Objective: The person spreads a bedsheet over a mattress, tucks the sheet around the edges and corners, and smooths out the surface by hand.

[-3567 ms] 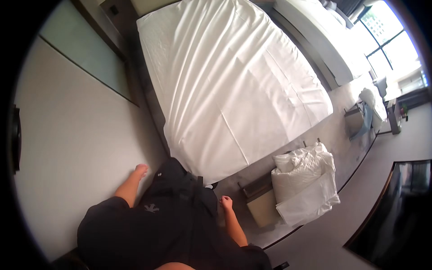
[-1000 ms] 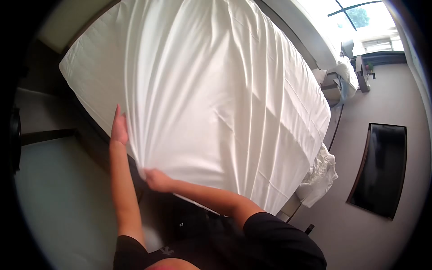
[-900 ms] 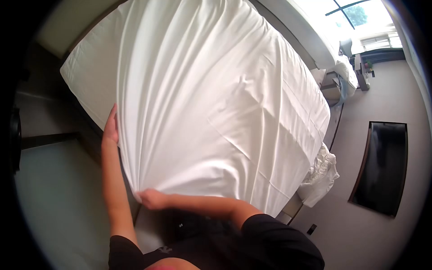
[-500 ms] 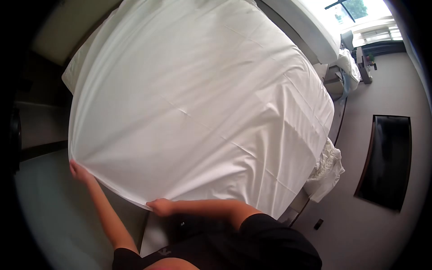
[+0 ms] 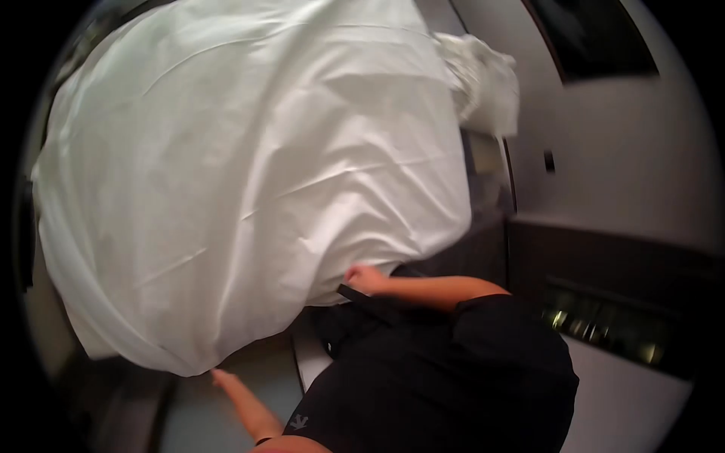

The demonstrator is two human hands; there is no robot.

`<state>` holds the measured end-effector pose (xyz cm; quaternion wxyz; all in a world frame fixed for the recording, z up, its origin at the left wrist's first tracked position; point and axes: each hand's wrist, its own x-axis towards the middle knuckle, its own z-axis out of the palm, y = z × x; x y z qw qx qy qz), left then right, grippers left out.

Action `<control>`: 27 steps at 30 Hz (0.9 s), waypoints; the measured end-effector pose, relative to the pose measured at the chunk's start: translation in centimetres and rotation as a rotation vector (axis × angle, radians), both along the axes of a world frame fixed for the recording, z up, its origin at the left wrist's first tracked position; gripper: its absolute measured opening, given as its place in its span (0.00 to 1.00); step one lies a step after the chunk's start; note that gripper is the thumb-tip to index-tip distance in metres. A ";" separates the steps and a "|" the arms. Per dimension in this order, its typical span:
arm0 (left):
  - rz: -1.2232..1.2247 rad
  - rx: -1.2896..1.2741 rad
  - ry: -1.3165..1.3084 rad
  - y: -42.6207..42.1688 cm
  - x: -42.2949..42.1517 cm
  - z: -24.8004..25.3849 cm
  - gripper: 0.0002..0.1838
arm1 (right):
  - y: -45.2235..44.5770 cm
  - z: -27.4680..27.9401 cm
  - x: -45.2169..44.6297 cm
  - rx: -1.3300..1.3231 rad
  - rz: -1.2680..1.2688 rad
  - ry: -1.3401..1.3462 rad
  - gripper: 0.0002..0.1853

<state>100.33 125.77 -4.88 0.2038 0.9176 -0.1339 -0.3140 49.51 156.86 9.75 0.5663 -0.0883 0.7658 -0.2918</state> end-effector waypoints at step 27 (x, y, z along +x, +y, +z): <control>-2.059 0.915 -0.292 31.1 -41.2 -0.5 0.22 | 42.3 -17.0 -16.9 0.322 -0.987 0.530 0.15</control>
